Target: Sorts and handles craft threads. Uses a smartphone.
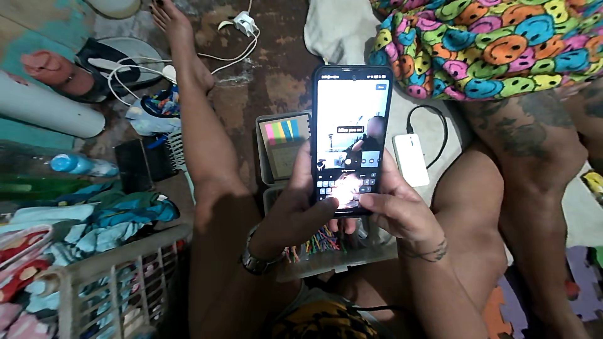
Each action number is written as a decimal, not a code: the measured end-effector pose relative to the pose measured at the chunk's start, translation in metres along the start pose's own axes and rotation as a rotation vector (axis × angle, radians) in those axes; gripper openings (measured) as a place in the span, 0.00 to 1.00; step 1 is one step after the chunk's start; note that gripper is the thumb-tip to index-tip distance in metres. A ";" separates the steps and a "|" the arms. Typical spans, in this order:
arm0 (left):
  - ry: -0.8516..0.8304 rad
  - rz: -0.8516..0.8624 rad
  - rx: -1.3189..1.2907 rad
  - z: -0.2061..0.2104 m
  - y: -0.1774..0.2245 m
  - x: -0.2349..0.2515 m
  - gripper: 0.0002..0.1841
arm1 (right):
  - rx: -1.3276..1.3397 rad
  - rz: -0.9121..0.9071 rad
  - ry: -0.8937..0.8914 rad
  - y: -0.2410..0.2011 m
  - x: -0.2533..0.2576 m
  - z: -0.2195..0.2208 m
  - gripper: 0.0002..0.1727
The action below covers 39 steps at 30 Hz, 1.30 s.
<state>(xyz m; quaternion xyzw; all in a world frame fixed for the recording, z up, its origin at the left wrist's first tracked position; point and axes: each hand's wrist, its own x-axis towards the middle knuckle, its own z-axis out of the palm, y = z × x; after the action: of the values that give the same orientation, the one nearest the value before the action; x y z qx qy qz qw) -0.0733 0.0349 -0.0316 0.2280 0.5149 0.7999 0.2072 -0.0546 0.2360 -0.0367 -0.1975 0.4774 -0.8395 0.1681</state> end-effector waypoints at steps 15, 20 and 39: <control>-0.016 0.016 -0.004 0.000 -0.003 0.000 0.40 | 0.079 -0.006 -0.045 0.000 -0.001 -0.003 0.34; -0.013 0.021 0.002 0.001 -0.003 0.000 0.40 | 0.037 -0.006 0.003 0.000 0.000 0.000 0.32; 0.047 0.045 0.136 0.008 -0.003 0.001 0.42 | -0.068 -0.039 0.062 0.000 -0.001 0.005 0.31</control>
<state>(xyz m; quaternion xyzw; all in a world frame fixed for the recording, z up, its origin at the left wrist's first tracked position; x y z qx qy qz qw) -0.0693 0.0429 -0.0314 0.2343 0.5676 0.7727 0.1609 -0.0517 0.2330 -0.0345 -0.1866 0.5068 -0.8315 0.1299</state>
